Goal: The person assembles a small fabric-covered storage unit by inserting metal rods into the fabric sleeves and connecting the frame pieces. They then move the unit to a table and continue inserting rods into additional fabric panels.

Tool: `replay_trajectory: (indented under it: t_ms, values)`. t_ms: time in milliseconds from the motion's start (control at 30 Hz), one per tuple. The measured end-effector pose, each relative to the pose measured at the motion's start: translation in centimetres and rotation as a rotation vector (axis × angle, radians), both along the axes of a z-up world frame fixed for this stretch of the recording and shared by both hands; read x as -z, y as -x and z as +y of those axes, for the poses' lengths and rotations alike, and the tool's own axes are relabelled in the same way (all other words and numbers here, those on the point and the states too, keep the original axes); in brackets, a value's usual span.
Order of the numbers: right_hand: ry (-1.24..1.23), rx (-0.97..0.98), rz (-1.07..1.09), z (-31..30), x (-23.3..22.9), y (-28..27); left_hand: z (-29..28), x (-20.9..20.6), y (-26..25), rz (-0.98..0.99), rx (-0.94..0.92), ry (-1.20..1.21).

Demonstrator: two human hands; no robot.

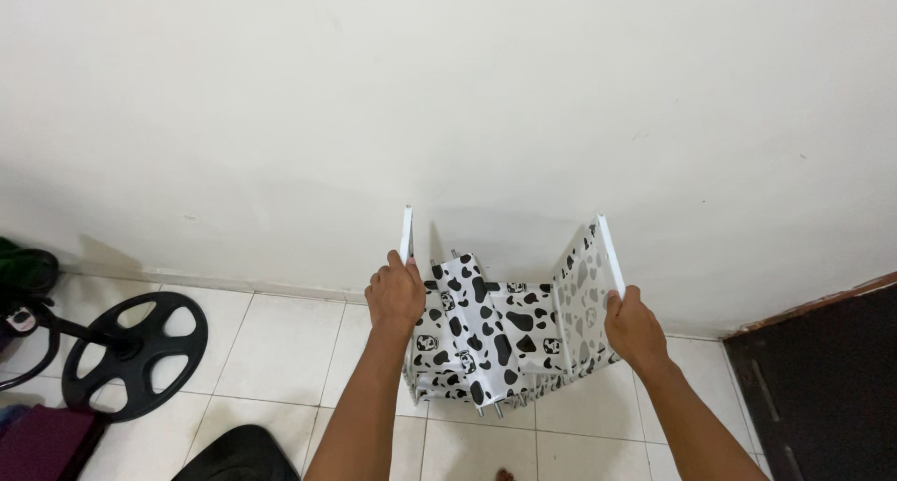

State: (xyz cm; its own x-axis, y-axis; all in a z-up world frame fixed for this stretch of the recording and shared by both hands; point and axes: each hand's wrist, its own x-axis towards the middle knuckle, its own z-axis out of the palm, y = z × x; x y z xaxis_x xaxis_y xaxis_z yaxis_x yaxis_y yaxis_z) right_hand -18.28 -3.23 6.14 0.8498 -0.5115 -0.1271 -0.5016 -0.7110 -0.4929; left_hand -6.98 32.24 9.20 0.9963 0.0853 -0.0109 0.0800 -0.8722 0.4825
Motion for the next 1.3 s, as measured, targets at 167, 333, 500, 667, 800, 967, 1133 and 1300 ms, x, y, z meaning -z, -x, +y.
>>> replay_trajectory:
  t_ms: [167, 333, 500, 667, 800, 967, 1133, 1300]
  values:
    - [0.028, -0.012, 0.143, 0.9, -1.7, 0.0, -0.5, -0.5, 0.2, 0.037, 0.015, 0.02]
    - [0.025, 0.014, 0.179, 1.5, -2.1, 0.7, -1.0, 0.2, 0.4, -0.029, 0.04, -0.034]
    - [0.241, -0.033, 0.187, 1.3, -3.2, 0.5, -0.7, -0.3, -0.1, -0.009, 0.027, -0.03]
    - [0.646, -0.187, -0.524, 4.2, -0.4, 1.2, -0.5, -0.3, -0.1, 0.011, 0.049, 0.03]
    - [0.207, -0.347, -0.356, 9.6, 6.1, 1.3, -0.5, -0.3, -0.2, -0.007, 0.068, 0.052]
    - [0.102, -0.493, 0.021, 16.6, 14.6, 1.1, -0.6, -0.5, -0.5, 0.016, 0.043, 0.116]
    - [0.138, -0.396, 0.207, 17.8, 18.2, -0.2, -0.6, -1.0, -0.2, 0.026, 0.043, 0.12]
    - [0.189, -0.384, 0.185, 18.4, 17.6, 0.0, -0.6, -1.1, 0.0, 0.023, 0.047, 0.125]
